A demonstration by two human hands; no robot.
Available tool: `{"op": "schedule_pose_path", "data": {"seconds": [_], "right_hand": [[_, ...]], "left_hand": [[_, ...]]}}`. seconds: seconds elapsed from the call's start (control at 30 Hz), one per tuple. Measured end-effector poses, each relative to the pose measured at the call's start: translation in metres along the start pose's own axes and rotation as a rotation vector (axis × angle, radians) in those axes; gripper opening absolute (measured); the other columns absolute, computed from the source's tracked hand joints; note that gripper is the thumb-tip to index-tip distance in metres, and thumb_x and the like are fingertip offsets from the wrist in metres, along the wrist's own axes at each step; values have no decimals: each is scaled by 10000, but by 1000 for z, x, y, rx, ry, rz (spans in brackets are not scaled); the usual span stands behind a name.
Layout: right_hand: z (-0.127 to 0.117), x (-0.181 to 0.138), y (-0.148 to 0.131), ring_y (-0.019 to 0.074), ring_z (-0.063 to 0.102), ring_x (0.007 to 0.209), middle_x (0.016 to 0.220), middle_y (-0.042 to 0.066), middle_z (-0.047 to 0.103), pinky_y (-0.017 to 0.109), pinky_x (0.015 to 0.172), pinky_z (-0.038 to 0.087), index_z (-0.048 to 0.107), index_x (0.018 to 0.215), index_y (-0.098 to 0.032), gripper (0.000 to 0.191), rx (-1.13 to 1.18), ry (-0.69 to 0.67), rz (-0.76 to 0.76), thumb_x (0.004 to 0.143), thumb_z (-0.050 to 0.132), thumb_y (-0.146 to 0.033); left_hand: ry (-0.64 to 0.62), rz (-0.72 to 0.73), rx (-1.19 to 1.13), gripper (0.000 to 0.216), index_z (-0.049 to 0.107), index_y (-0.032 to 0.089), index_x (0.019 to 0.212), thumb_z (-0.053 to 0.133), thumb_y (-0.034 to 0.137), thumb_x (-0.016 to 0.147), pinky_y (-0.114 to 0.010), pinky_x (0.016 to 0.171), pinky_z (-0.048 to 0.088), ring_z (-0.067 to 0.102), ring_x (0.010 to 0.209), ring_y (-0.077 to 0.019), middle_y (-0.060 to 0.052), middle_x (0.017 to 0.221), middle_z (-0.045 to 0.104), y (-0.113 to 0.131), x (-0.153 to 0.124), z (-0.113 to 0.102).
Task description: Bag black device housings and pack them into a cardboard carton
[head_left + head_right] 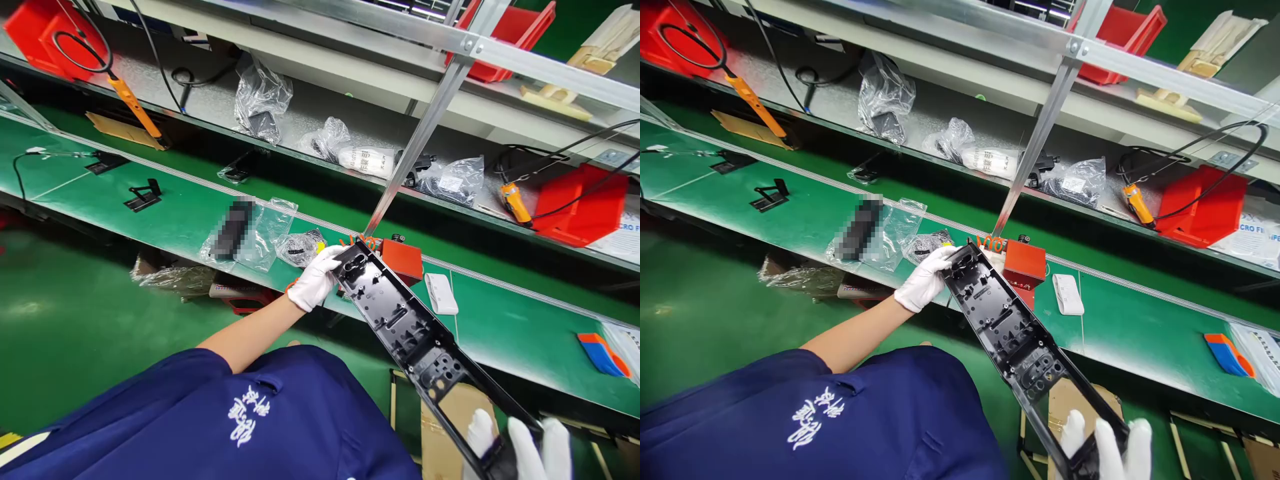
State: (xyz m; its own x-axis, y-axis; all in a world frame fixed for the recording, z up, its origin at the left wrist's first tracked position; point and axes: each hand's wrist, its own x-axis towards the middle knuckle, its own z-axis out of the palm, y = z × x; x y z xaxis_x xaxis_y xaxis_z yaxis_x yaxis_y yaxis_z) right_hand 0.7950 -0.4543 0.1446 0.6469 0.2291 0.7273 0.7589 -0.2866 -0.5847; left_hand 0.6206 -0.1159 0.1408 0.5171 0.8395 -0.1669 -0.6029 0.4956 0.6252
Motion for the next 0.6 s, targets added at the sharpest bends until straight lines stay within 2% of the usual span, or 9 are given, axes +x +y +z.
{"op": "schedule_pose_path", "data": {"seconds": [0.07, 0.13, 0.27, 0.37, 0.43, 0.6], "right_hand": [[10, -1, 3, 427, 564, 1326, 1511, 7, 547, 726, 1040, 495, 649, 1251, -574, 778, -64, 28, -129, 607, 895, -213], [16, -5, 12, 410, 575, 1319, 1531, 13, 531, 698, 1073, 494, 546, 1379, -564, 885, -86, -17, -232, 656, 871, -171], [20, -13, 33, 423, 590, 1296, 1472, 56, 585, 670, 1051, 524, 592, 1306, -491, 774, -62, 6, -187, 662, 869, -163], [21, -18, 38, 440, 591, 1291, 1440, 83, 595, 669, 1032, 538, 616, 1226, -448, 703, -54, 16, -128, 638, 873, -161], [21, -20, 38, 449, 591, 1289, 1452, 91, 581, 670, 1018, 550, 603, 1252, -447, 763, -52, 21, -135, 616, 874, -125], [23, -21, 32, 425, 577, 1315, 1517, 51, 536, 649, 1014, 567, 483, 1450, -538, 1010, -79, 28, -314, 653, 813, -13]], "left_hand": [[-28, 7, 47, 338, 739, 219, 1043, 670, 81, 742, -299, 965, 551, 694, 1092, -189, -36, 1207, 741, 4, -11, -4], [-54, 4, 84, 411, 734, 243, 1138, 705, 137, 742, -314, 942, 569, 675, 1160, -224, -40, 1301, 710, 9, -22, -7], [-118, -24, 177, 514, 688, 272, 1260, 765, 257, 752, -392, 990, 569, 624, 1272, -296, -53, 1396, 661, 15, -39, -13], [-144, 48, 240, 524, 682, 259, 1267, 779, 307, 754, -417, 1088, 514, 563, 1353, -313, -63, 1414, 649, 19, -46, -18], [-155, 91, 272, 522, 682, 254, 1276, 768, 314, 765, -422, 1145, 465, 531, 1388, -312, -64, 1435, 635, 23, -49, -22], [-146, 135, 315, 539, 672, 269, 1317, 729, 298, 781, -409, 1222, 373, 458, 1453, -296, -47, 1504, 579, 30, -55, -33]]}}
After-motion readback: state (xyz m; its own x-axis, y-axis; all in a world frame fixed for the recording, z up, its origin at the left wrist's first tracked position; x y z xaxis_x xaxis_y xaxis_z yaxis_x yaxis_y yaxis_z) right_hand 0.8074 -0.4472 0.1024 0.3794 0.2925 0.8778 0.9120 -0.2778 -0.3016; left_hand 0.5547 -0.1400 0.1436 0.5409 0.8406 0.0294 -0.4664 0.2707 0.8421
